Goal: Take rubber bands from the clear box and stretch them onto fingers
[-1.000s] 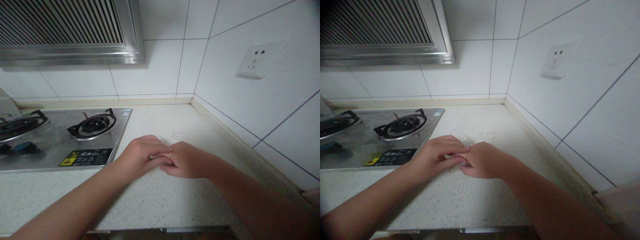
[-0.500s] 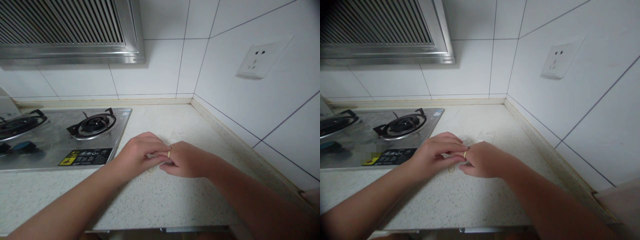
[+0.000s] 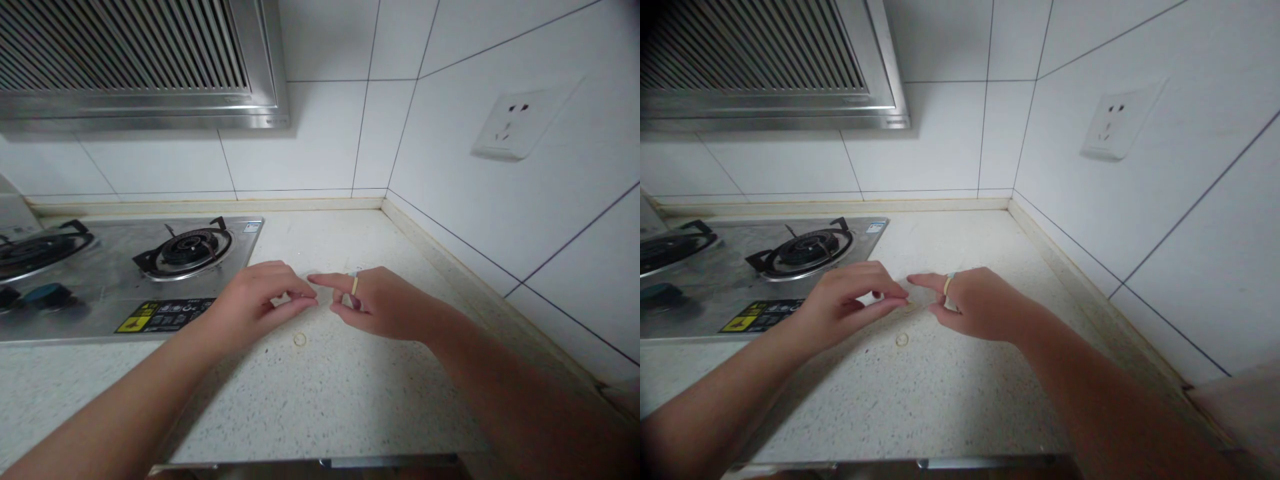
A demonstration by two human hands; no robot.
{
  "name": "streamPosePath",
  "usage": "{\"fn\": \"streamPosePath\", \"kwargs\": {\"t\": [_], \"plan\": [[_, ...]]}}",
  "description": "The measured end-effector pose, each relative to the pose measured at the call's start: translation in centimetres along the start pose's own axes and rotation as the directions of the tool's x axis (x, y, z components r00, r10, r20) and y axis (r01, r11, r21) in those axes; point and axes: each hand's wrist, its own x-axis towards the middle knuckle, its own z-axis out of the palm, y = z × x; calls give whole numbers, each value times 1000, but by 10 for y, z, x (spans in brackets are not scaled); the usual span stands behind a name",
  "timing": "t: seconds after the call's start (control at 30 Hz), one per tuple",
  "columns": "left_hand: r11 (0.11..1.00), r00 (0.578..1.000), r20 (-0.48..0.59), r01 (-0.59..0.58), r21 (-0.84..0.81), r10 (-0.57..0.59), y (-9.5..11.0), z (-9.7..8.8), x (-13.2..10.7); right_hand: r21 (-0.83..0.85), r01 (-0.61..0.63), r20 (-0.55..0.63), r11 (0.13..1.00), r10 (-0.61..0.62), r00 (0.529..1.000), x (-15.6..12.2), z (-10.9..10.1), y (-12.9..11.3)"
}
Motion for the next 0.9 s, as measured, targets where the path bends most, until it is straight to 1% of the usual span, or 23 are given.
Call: {"fn": "streamPosePath", "kwargs": {"t": [0.03,0.07,0.13,0.2,0.27,0.43,0.6,0.67,0.73,0.8,0.83,0.9], "plan": [[1000,996,88,6,-1,-6,-2,-2,-1,1,-6,-26,1000,6,1000,0,-1,2],[1000,983,183,7,3,-7,-3,-3,-2,-3,-12,-42,1000,12,999,-1,-1,4],[1000,935,356,1,20,-8,-7,-1,-3,-30,-30,-45,999,28,999,-1,-1,5],[999,882,470,1,41,-20,-9,2,-5,-52,-43,-32,998,41,999,-1,-1,6],[998,853,521,8,62,-39,-11,5,-6,-56,-50,-24,997,48,999,0,-2,5],[994,822,562,45,97,-92,-11,6,-7,-35,-58,1,998,58,998,0,-2,4],[987,810,568,85,137,-149,-7,9,-6,-35,-52,9,998,52,999,-1,-1,5],[984,820,547,119,129,-171,-8,9,-6,-5,-56,21,998,56,998,-1,-1,5],[974,853,472,204,97,-225,-10,9,-6,44,-63,42,997,61,997,-1,-2,4],[943,884,344,331,15,-316,-14,7,-6,97,-75,60,992,69,996,-1,-3,3],[920,889,277,390,-41,-364,-16,6,-6,122,-82,62,989,75,995,-1,-4,2],[870,882,171,465,-164,-440,-17,4,-4,179,-91,62,980,81,995,-2,-4,1]]}}
